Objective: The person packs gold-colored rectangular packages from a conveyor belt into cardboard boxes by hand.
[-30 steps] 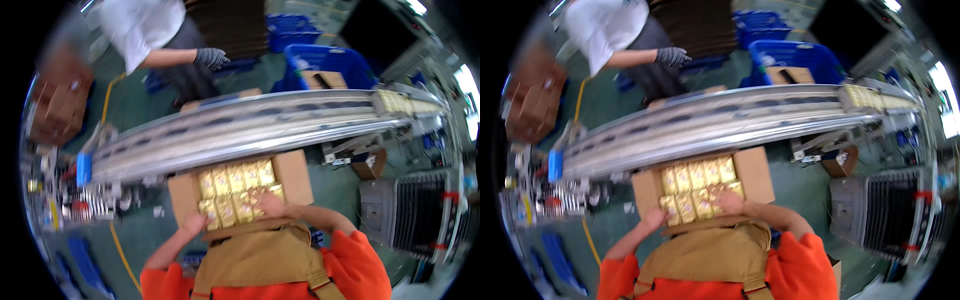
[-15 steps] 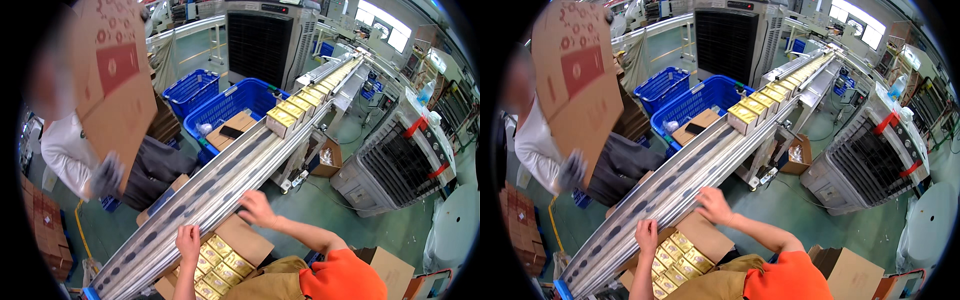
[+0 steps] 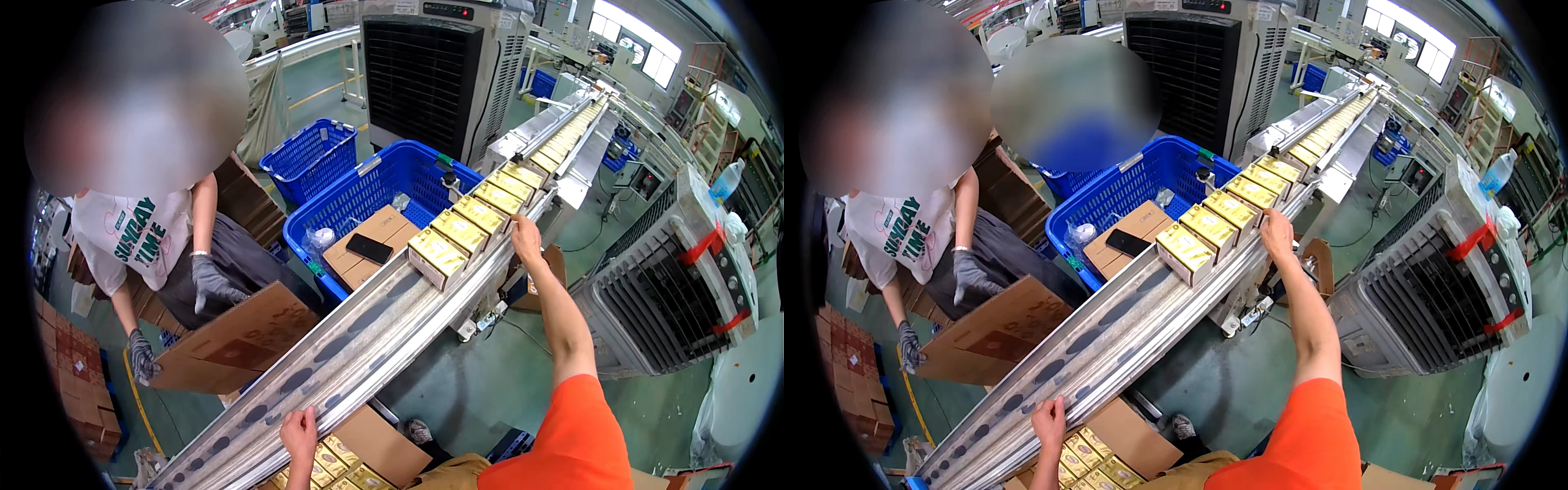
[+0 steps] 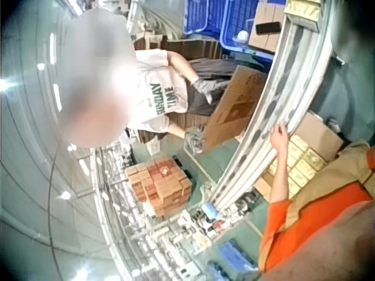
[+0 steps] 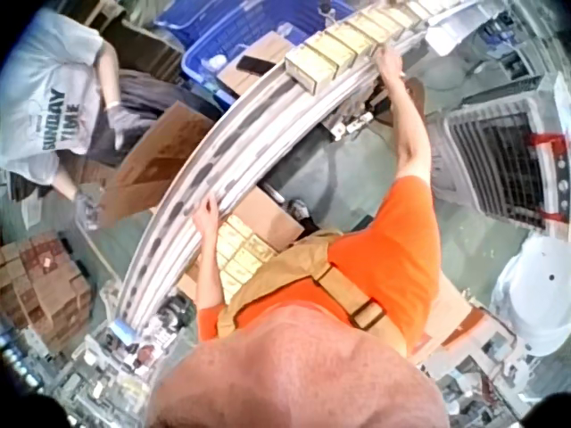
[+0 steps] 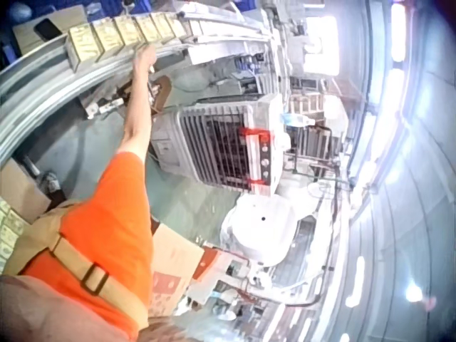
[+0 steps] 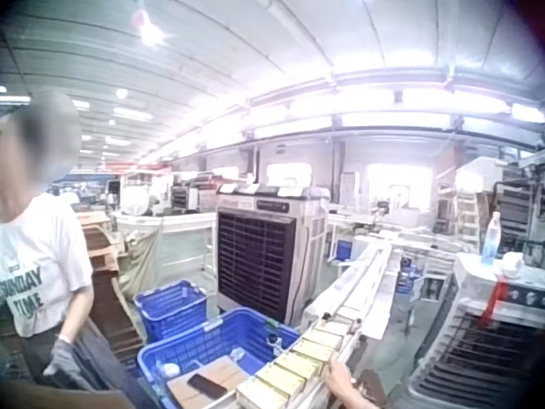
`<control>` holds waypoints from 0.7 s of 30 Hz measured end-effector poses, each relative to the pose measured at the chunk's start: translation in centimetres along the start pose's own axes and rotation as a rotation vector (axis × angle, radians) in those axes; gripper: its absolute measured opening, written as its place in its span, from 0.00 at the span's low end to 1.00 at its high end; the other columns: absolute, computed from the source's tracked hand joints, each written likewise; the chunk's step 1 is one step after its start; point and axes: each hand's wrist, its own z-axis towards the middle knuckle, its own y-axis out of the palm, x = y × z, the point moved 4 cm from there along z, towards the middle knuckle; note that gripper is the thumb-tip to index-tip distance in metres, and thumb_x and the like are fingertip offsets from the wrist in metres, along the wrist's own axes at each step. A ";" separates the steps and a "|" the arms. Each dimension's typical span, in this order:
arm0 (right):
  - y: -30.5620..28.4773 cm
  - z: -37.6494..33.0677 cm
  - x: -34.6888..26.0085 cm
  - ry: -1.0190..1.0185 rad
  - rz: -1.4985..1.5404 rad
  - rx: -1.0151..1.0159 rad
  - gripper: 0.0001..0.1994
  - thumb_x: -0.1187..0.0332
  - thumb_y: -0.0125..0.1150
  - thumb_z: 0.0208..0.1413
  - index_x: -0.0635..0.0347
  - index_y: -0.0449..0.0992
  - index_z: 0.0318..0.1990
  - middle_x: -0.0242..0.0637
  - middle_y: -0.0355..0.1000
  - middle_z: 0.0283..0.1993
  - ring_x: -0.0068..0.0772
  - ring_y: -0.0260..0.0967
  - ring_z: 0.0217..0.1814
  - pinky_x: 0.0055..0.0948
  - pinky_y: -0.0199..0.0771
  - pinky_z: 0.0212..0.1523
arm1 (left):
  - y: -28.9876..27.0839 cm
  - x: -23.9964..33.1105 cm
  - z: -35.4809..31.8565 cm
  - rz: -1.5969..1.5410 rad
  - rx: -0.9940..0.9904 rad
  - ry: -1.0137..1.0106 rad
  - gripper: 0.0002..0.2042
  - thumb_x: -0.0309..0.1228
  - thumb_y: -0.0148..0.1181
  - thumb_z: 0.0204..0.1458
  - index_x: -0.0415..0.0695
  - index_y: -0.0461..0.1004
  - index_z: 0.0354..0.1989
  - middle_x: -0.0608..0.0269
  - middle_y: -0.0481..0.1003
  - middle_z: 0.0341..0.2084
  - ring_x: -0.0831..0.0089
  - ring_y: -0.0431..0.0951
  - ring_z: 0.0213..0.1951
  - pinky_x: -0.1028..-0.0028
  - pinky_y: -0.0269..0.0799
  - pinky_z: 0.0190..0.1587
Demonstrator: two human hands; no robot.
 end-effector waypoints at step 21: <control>6.0 2.8 -11.4 0.025 -0.102 -0.978 0.60 0.31 0.69 0.24 0.79 0.59 0.57 0.63 0.66 0.54 0.54 0.67 0.56 0.39 0.67 0.57 | 4.9 0.6 4.2 -0.475 -0.252 -0.174 0.24 0.50 0.52 0.55 0.43 0.69 0.50 0.54 0.78 0.34 0.62 0.79 0.35 0.70 0.73 0.38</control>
